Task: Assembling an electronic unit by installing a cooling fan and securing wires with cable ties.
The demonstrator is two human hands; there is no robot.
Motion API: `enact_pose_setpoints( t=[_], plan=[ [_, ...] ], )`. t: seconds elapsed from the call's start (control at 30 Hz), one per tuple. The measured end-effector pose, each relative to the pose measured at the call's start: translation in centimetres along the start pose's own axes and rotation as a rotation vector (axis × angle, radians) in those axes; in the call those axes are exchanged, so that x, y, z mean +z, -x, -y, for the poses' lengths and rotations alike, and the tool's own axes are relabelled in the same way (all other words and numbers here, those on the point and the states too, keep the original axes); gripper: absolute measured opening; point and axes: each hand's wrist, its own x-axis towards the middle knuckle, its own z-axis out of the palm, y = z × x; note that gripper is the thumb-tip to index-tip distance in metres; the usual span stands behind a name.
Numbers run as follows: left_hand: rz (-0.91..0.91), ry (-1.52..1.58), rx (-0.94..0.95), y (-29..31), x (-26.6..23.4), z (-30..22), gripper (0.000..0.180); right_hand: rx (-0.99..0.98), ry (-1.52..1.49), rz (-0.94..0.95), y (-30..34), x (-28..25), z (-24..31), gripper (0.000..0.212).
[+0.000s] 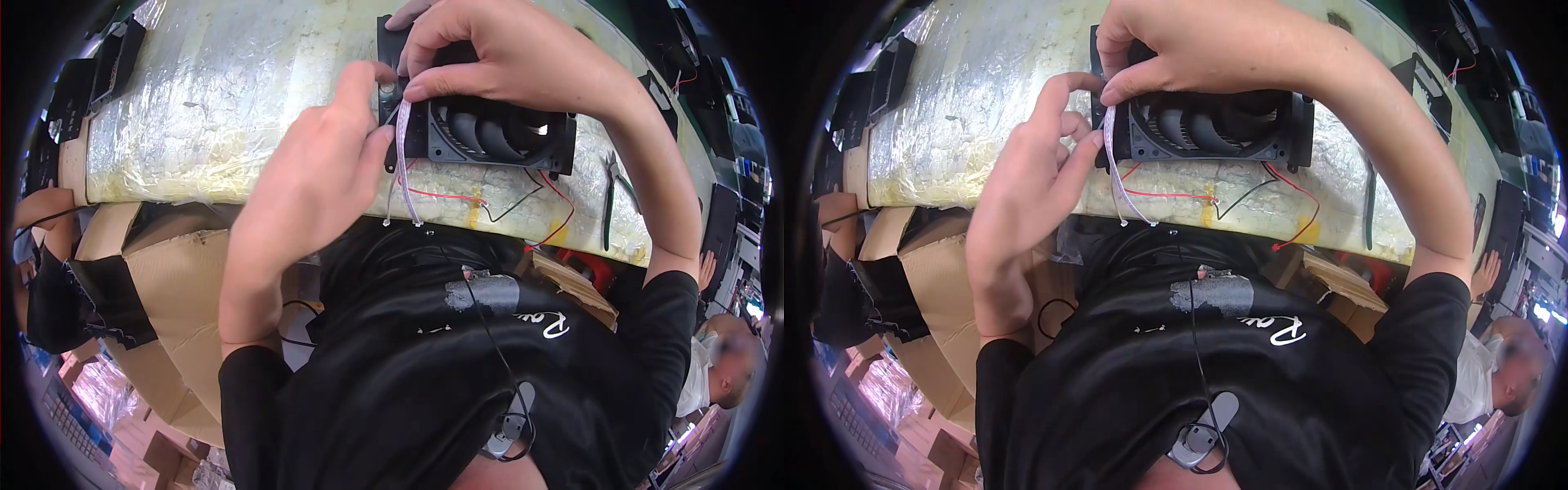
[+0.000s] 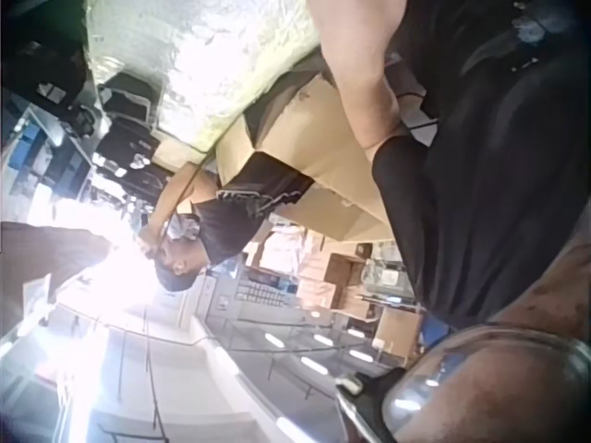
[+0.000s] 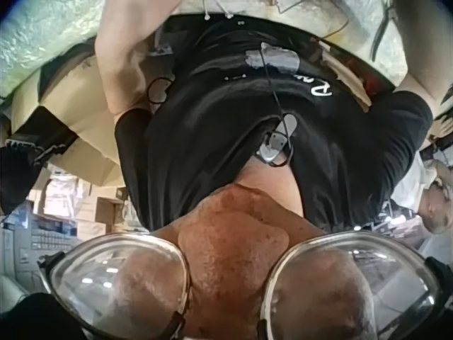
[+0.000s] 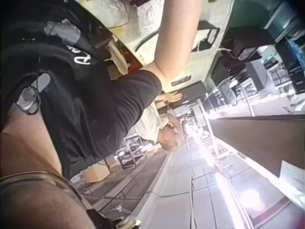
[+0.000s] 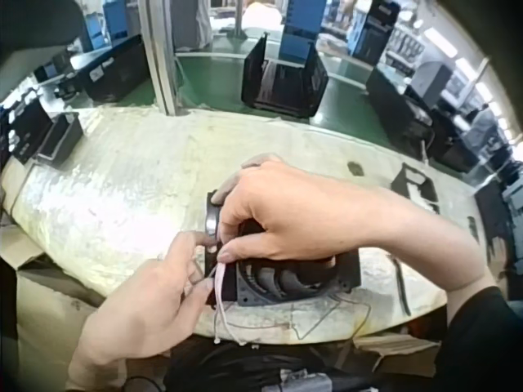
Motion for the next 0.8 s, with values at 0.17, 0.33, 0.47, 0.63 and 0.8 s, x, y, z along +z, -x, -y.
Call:
enact_pose_setpoints(
  t=[0.17, 0.33, 0.47, 0.63, 0.8],
  plan=[
    [0.118, 0.189, -0.055, -1.1, -2.0, 1.2, 0.029, -0.062, -0.03, 0.051, 0.3, -0.1, -0.6, 0.018],
    [0.198, 0.915, -0.231, -2.1, -1.6, 2.7, 0.033, -0.06, -0.04, 0.06, 0.7, 0.1, -1.1, 0.015],
    [0.022, 1.011, -0.213, -1.7, 0.1, 3.3, 0.032, 0.013, -0.063, 0.097, 0.5, 0.1, -0.7, 0.016],
    [-0.132, 0.889, -0.038, -1.3, 1.0, 2.7, 0.013, 0.041, -0.088, 0.076, 0.3, -0.1, -0.2, 0.017],
    [-0.141, 0.978, -0.116, -1.3, 1.4, 2.8, 0.02, 0.002, -0.103, 0.045, 0.4, -0.1, -0.4, 0.017]
  ],
)
